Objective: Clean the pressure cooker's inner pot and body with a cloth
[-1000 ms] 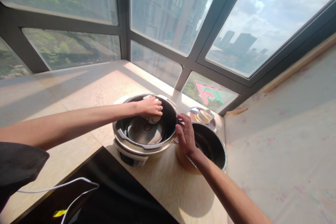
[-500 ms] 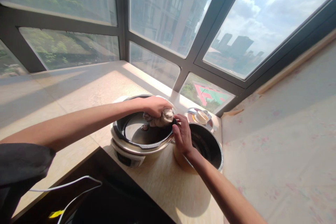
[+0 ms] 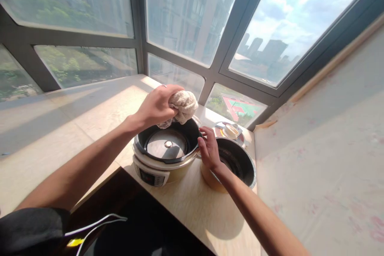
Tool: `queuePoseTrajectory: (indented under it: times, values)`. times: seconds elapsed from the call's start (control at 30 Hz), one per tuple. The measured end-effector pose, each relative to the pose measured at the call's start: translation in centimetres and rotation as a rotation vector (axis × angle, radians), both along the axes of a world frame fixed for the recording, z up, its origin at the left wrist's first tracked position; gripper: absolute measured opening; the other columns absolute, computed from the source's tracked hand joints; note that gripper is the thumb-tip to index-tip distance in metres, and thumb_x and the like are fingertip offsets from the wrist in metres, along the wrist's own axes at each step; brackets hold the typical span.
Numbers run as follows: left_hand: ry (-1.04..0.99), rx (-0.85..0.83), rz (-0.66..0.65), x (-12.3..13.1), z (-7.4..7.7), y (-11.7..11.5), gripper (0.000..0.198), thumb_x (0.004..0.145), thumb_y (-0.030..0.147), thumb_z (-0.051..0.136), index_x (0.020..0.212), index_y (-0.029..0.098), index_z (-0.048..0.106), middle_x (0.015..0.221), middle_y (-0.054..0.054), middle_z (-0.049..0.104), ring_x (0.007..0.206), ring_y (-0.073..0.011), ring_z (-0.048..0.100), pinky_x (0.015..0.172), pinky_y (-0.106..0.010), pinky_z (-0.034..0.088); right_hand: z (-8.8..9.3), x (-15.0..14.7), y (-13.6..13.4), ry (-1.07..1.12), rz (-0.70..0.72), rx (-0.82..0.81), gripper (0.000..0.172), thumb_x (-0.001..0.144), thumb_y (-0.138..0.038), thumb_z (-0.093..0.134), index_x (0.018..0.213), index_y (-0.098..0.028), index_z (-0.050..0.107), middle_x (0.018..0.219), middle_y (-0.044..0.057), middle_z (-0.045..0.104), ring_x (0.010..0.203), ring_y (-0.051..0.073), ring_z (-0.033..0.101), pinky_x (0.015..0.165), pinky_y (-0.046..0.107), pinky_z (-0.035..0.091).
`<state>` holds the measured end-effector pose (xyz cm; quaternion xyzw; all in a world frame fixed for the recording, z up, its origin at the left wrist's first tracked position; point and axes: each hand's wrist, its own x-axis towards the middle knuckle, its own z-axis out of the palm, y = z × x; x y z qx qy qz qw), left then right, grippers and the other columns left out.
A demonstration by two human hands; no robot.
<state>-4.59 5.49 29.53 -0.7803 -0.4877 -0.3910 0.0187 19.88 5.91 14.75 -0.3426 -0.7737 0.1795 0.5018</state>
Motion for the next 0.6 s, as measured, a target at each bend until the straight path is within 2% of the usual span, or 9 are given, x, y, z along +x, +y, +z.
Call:
queuePoseTrajectory:
  times: [0.2,0.33,0.5,0.6]
  values:
    - [-0.028,0.097,-0.029,2.2,0.1,-3.0,0.051,0.067,0.010,0.061,0.116,0.021,0.067,0.111,-0.006,0.072,0.107,-0.0285,0.064,0.094,-0.039,0.052,-0.2,0.2,0.3,-0.008,-0.047,0.030,0.037,0.102,-0.047,0.047,0.131,-0.025,0.053,0.131,0.012,0.056,0.111,0.025,0.059,0.095,0.047,0.053]
    - [-0.085,0.139,-0.067,3.8,0.2,-4.6,0.052,0.067,0.008,0.061,0.117,0.021,0.067,0.111,-0.006,0.072,0.105,-0.0276,0.064,0.094,-0.038,0.052,0.1,0.8,-0.6,0.022,-0.122,0.053,0.035,0.103,-0.047,0.047,0.128,-0.024,0.055,0.129,0.012,0.058,0.116,0.026,0.057,0.100,0.047,0.050]
    - [-0.164,0.188,-0.176,6.3,0.2,-6.2,0.053,0.067,0.005,0.061,0.117,0.022,0.067,0.115,-0.005,0.072,0.107,-0.0259,0.065,0.097,-0.037,0.052,1.3,2.0,-3.9,0.267,-0.229,-0.029,0.038,0.102,-0.052,0.046,0.123,-0.023,0.059,0.123,0.009,0.063,0.113,0.025,0.059,0.102,0.045,0.049]
    - [-0.206,0.220,-0.276,8.3,-0.4,-7.4,0.053,0.067,0.003,0.060,0.116,0.021,0.066,0.115,-0.006,0.073,0.107,-0.0249,0.065,0.098,-0.037,0.052,2.2,2.7,-6.8,0.466,-0.233,-0.136,0.042,0.102,-0.053,0.043,0.128,-0.025,0.060,0.124,0.009,0.066,0.115,0.026,0.061,0.102,0.045,0.050]
